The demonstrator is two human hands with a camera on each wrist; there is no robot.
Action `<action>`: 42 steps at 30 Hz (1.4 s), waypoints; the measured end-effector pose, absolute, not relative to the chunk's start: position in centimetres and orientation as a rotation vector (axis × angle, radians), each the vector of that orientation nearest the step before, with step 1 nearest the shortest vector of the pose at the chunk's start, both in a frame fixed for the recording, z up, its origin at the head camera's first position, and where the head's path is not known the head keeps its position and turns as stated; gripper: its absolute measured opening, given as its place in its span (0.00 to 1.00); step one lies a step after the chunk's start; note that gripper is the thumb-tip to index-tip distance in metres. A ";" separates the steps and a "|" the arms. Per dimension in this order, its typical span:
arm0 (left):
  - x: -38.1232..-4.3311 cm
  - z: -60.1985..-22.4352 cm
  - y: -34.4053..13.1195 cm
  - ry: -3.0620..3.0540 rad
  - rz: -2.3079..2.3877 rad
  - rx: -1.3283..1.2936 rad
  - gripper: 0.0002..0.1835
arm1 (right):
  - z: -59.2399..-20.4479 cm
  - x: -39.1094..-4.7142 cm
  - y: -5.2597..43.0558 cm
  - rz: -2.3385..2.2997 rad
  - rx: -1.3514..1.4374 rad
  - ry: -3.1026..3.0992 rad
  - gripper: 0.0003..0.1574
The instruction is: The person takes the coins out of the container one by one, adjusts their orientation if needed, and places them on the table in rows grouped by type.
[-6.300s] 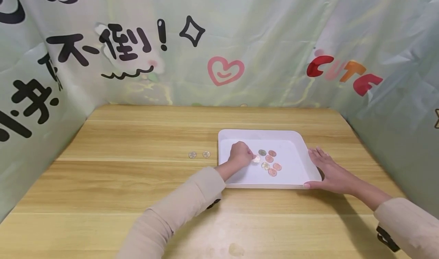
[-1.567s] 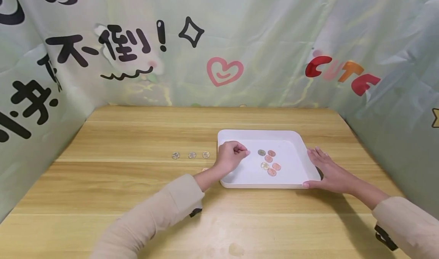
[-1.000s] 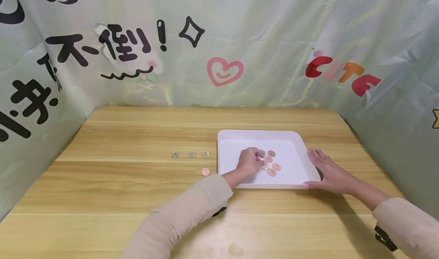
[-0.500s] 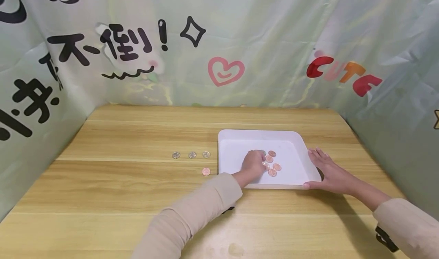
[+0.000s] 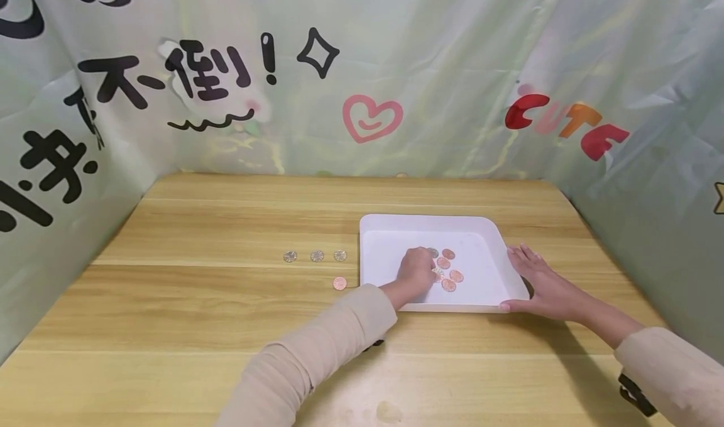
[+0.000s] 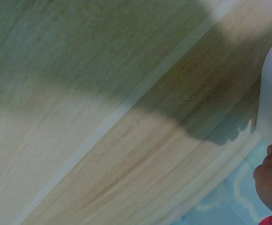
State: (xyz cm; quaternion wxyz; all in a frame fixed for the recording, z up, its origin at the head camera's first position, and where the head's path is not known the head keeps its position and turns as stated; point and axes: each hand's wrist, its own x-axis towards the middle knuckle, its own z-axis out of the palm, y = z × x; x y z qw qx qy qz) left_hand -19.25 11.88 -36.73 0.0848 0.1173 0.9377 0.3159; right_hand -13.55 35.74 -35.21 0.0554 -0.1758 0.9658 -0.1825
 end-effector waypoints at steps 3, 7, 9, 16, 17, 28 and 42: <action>-19.5 -36.7 11.6 2.759 1.019 0.313 0.04 | -35.3 -13.6 35.7 -0.551 -0.530 2.933 0.69; -19.8 -36.6 10.9 2.707 1.085 0.274 0.05 | -35.3 -13.6 35.8 -0.556 -0.526 2.930 0.69; -19.9 -36.4 10.5 2.689 1.107 0.263 0.06 | -35.3 -13.6 35.8 -0.559 -0.525 2.928 0.69; -19.9 -35.7 8.9 2.666 1.211 0.300 0.07 | -35.4 -13.5 35.9 -0.553 -0.523 2.930 0.69; -19.9 -35.5 8.7 2.656 1.229 0.304 0.07 | -35.4 -13.5 35.9 -0.556 -0.524 2.931 0.69; -19.9 -34.2 6.0 2.581 1.373 0.341 0.10 | -35.4 -13.7 36.0 -0.545 -0.517 2.938 0.69; -19.9 -33.2 1.7 2.557 1.458 0.248 0.09 | -35.3 -13.5 35.9 -0.522 -0.555 2.949 0.69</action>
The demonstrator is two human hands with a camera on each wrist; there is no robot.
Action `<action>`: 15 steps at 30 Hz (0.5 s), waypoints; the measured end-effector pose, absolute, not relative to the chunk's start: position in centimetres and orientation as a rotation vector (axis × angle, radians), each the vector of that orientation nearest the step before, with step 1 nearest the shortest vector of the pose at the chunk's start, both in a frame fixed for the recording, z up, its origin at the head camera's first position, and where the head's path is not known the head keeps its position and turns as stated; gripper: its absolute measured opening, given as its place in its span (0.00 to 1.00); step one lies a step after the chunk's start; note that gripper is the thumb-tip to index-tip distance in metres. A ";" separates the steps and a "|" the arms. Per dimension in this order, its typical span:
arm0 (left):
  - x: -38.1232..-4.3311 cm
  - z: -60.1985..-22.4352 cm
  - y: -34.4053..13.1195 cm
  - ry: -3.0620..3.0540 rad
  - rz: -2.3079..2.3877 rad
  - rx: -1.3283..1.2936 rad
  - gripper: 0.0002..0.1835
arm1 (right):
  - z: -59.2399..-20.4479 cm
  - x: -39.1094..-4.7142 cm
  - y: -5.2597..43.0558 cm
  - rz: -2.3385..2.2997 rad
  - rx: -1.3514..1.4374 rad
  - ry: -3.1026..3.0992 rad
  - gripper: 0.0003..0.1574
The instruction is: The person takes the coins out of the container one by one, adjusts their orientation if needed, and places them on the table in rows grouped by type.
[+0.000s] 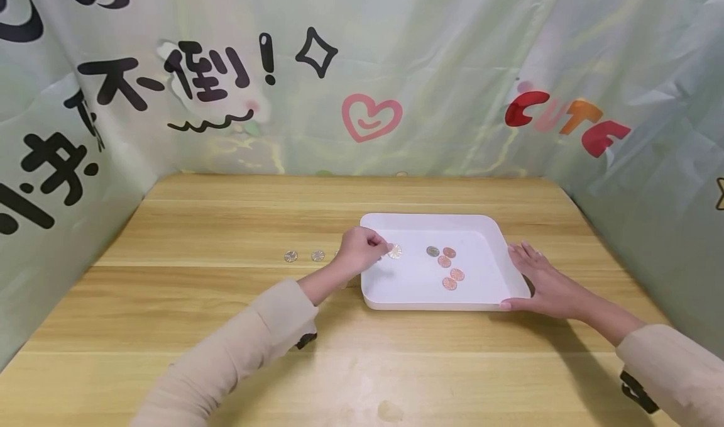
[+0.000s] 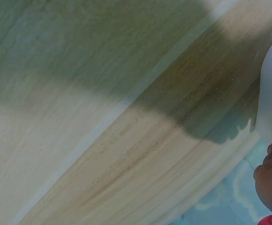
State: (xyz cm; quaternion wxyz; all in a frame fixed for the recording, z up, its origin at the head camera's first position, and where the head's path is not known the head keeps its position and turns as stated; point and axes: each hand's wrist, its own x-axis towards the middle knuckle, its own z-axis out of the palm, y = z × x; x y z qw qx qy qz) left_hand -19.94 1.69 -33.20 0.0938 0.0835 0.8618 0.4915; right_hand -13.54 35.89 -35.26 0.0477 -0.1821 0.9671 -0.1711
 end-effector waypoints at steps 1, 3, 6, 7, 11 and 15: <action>-20.0 -33.2 1.3 2.556 1.463 0.241 0.09 | -35.3 -13.5 35.9 -0.521 -0.559 2.951 0.69; -20.1 -33.2 0.5 2.554 1.475 0.224 0.09 | -35.3 -13.6 35.9 -0.519 -0.559 2.951 0.69; -20.3 -33.3 -0.7 2.562 1.499 0.199 0.08 | -35.3 -13.5 36.0 -0.510 -0.550 2.949 0.69; -20.3 -33.3 -1.2 2.567 1.505 0.187 0.08 | -35.3 -13.5 35.9 -0.507 -0.548 2.950 0.69; -20.7 -33.7 -3.1 2.608 1.501 0.152 0.09 | -35.2 -13.5 35.9 -0.497 -0.549 2.956 0.68; -21.1 -34.0 -5.0 2.644 1.485 0.115 0.09 | -35.2 -13.5 35.9 -0.479 -0.562 2.962 0.68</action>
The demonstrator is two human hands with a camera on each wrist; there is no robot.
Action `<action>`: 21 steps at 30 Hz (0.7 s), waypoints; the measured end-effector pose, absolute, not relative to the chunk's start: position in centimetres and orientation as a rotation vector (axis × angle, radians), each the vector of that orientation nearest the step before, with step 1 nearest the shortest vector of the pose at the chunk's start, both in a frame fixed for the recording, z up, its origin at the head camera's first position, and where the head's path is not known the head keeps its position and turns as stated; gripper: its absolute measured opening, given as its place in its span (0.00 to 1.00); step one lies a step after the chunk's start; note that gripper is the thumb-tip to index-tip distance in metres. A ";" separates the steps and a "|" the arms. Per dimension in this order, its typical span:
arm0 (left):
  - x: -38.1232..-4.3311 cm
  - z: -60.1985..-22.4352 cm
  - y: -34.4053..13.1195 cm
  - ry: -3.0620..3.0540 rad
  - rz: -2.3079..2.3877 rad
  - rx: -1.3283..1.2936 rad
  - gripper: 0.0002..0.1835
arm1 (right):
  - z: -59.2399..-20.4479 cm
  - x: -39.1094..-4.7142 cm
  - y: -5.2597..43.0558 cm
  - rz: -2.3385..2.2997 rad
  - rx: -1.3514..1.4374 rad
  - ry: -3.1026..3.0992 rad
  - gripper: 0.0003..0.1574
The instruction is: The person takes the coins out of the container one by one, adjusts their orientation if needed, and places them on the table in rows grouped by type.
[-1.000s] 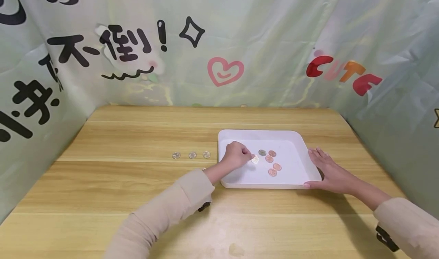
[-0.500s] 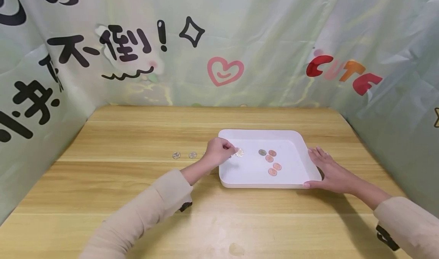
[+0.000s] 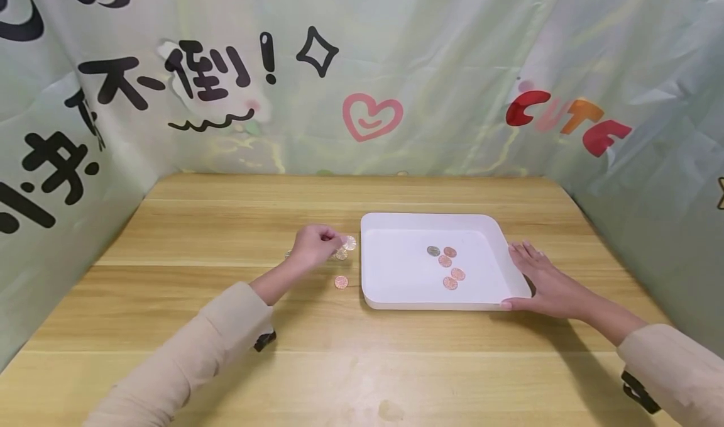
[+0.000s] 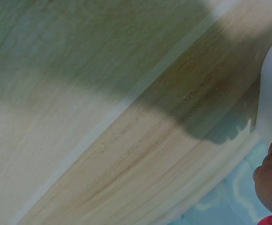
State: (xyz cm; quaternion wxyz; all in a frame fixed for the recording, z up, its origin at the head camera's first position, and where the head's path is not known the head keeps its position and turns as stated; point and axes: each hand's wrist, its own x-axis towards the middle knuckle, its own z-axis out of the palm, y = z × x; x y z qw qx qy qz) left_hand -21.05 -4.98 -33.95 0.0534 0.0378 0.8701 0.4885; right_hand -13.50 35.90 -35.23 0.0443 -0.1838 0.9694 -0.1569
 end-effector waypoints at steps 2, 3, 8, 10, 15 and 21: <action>-21.1 -34.0 -5.9 2.645 1.482 0.099 0.09 | -35.3 -13.5 35.9 -0.470 -0.569 2.966 0.68; -21.1 -34.0 -6.3 2.642 1.482 0.089 0.09 | -35.3 -13.5 35.9 -0.467 -0.572 2.967 0.68; -21.1 -34.1 -8.4 2.684 1.428 0.074 0.09 | -35.3 -13.6 35.9 -0.450 -0.581 2.972 0.68; -21.1 -34.2 -9.2 2.699 1.405 0.069 0.10 | -35.3 -13.6 35.9 -0.443 -0.581 2.973 0.68; -20.9 -34.5 -10.9 2.692 1.389 0.041 0.11 | -35.3 -13.5 35.9 -0.444 -0.568 2.967 0.68; -20.8 -34.8 -12.9 2.723 1.346 0.019 0.11 | -35.2 -13.6 35.8 -0.453 -0.558 2.959 0.68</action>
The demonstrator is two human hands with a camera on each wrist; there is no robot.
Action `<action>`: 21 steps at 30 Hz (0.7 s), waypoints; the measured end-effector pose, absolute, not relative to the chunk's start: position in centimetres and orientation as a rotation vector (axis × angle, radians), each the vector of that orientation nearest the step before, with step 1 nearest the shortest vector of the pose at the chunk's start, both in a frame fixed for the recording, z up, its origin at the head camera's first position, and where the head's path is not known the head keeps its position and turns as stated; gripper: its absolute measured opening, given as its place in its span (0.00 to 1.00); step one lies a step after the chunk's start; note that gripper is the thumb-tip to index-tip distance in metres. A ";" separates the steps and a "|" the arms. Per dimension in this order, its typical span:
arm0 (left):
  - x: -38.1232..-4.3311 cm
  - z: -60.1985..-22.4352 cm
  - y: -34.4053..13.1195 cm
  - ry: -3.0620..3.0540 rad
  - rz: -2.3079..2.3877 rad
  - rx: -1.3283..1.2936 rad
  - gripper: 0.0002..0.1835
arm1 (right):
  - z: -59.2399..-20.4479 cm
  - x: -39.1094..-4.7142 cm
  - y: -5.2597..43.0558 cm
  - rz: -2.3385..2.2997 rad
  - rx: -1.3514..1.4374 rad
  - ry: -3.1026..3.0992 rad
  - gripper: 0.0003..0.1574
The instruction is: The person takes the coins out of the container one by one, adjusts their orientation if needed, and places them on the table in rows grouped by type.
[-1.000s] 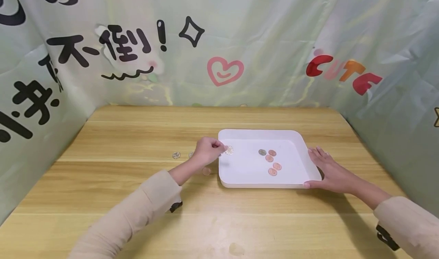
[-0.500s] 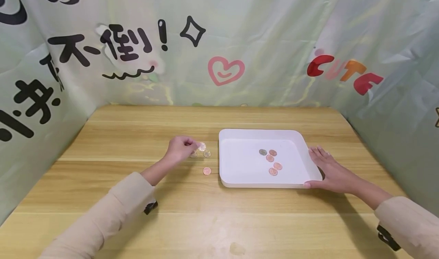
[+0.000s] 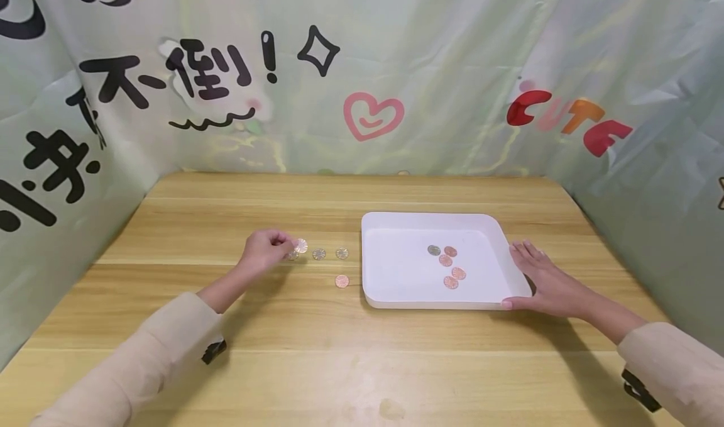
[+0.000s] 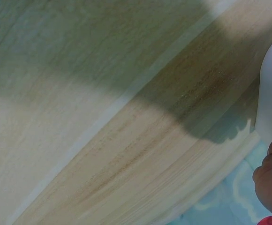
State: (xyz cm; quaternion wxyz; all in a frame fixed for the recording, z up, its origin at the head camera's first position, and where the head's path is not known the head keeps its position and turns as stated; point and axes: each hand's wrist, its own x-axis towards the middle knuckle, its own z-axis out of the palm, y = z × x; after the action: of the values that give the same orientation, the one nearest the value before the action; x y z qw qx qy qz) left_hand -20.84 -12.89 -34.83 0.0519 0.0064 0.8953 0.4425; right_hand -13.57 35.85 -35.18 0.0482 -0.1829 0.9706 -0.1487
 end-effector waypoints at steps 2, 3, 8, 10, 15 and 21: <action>-20.8 -34.9 -13.6 2.731 1.328 0.008 0.12 | -35.2 -13.6 35.9 -0.456 -0.558 2.958 0.68; -20.8 -35.0 -13.9 2.732 1.323 0.001 0.12 | -35.2 -13.6 35.9 -0.459 -0.559 2.957 0.68; -21.0 -35.5 -15.4 2.746 1.295 -0.055 0.12 | -35.3 -13.6 35.9 -0.464 -0.558 2.957 0.68; -21.2 -35.7 -15.8 2.743 1.284 -0.092 0.12 | -35.2 -13.6 35.9 -0.463 -0.556 2.956 0.68; -21.6 -36.2 -16.8 2.705 1.260 -0.156 0.10 | -35.2 -13.6 35.9 -0.460 -0.560 2.955 0.68; -21.9 -36.7 -17.3 2.678 1.220 -0.203 0.10 | -35.1 -13.5 35.9 -0.472 -0.552 2.951 0.69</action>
State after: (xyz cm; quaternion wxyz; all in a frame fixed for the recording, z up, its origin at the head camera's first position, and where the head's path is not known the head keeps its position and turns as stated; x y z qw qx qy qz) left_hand -21.89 -17.33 -36.73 0.0957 -0.0686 0.9036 0.4118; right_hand -13.55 35.85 -35.12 0.0512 -0.1813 0.9698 -0.1551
